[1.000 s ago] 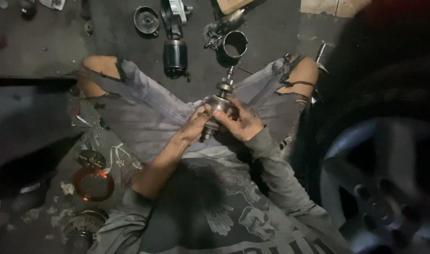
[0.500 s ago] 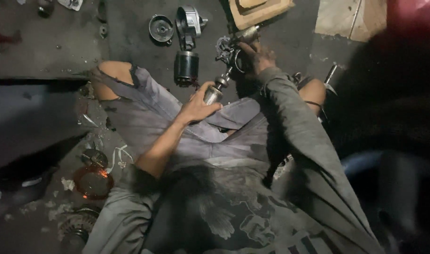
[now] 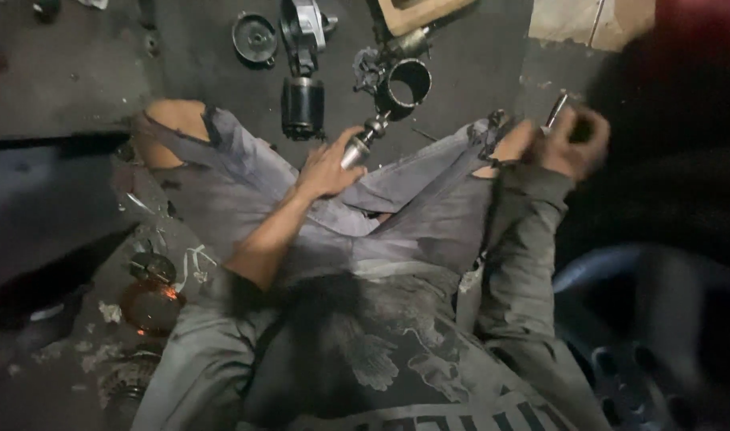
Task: Reassembling the internal components of an automotive starter motor, including the armature and housing.
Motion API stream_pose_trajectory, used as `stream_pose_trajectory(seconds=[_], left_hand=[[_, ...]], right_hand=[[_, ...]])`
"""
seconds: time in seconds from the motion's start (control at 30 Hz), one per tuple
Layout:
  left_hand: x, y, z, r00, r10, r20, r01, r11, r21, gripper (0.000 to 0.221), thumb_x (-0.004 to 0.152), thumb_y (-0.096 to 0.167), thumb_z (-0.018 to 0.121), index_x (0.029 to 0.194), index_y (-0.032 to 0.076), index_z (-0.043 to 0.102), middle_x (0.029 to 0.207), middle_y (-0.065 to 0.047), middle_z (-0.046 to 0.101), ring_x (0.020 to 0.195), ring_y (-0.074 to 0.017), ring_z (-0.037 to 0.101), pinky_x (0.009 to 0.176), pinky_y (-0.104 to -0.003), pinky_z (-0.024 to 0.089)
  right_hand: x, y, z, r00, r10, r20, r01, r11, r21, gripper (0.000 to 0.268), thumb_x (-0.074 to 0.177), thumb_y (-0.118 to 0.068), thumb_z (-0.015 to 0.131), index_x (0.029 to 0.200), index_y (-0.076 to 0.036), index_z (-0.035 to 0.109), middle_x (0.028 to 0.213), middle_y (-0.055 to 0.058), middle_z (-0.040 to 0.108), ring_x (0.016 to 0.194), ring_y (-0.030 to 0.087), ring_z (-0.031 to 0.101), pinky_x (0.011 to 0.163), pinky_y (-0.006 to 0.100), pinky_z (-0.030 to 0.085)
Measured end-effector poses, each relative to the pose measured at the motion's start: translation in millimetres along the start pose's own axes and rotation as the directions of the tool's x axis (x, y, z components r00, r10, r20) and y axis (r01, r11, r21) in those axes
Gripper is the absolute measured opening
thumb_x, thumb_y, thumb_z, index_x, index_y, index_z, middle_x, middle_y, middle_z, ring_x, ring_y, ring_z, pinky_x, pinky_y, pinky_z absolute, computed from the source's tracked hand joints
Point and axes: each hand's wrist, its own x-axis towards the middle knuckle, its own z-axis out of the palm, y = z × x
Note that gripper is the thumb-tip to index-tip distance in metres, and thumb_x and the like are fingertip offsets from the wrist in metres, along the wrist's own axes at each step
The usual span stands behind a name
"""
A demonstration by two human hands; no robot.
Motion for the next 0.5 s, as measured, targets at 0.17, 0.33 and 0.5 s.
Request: stream_pose_trajectory(seconds=[0.17,0.33,0.5], left_hand=[[21.9,1.4,-0.6,0.994,-0.084,0.062,0.077,0.99,0.117,0.081,0.095,0.047,0.062,0.161,0.042,0.014,0.165,-0.006,0.037,0.143,-0.0533,0.036,0.12,-0.071,0.012],[20.9,8.6,5.6,0.999,0.019,0.028,-0.018,1.0,-0.024,0.078,0.096,0.041,0.062,0.161,0.038,0.02,0.166,-0.005,0.036,0.149,-0.0406,0.036,0.124,-0.062,0.008],[-2.0,25.9,-1.2,1.0,0.014,-0.002,-0.014,0.984,-0.175,0.081,0.092,0.041,0.068,0.16,0.037,0.024,0.159,-0.02,0.043,0.147,-0.0452,0.038,0.123,-0.067,0.012]], right_hand=[[-57.8,190.2,-47.4,0.206,0.558,0.804,-0.411,0.795,-0.446,0.078,0.075,-0.031,0.089,0.141,-0.003,0.057,0.148,0.027,0.053,0.14,0.047,0.043,0.117,0.058,0.03],[-93.2,137.8,52.4,0.797,0.585,-0.147,-0.397,0.325,-0.858,0.014,0.085,-0.03,0.071,0.093,-0.019,0.072,0.096,0.003,0.071,0.085,0.019,0.068,0.072,0.033,0.053],[-32.8,52.0,-21.0,0.988,0.115,0.103,-0.101,0.987,-0.126,0.02,0.093,-0.024,0.082,0.106,-0.012,0.073,0.095,0.009,0.074,0.087,0.028,0.074,0.075,0.038,0.061]])
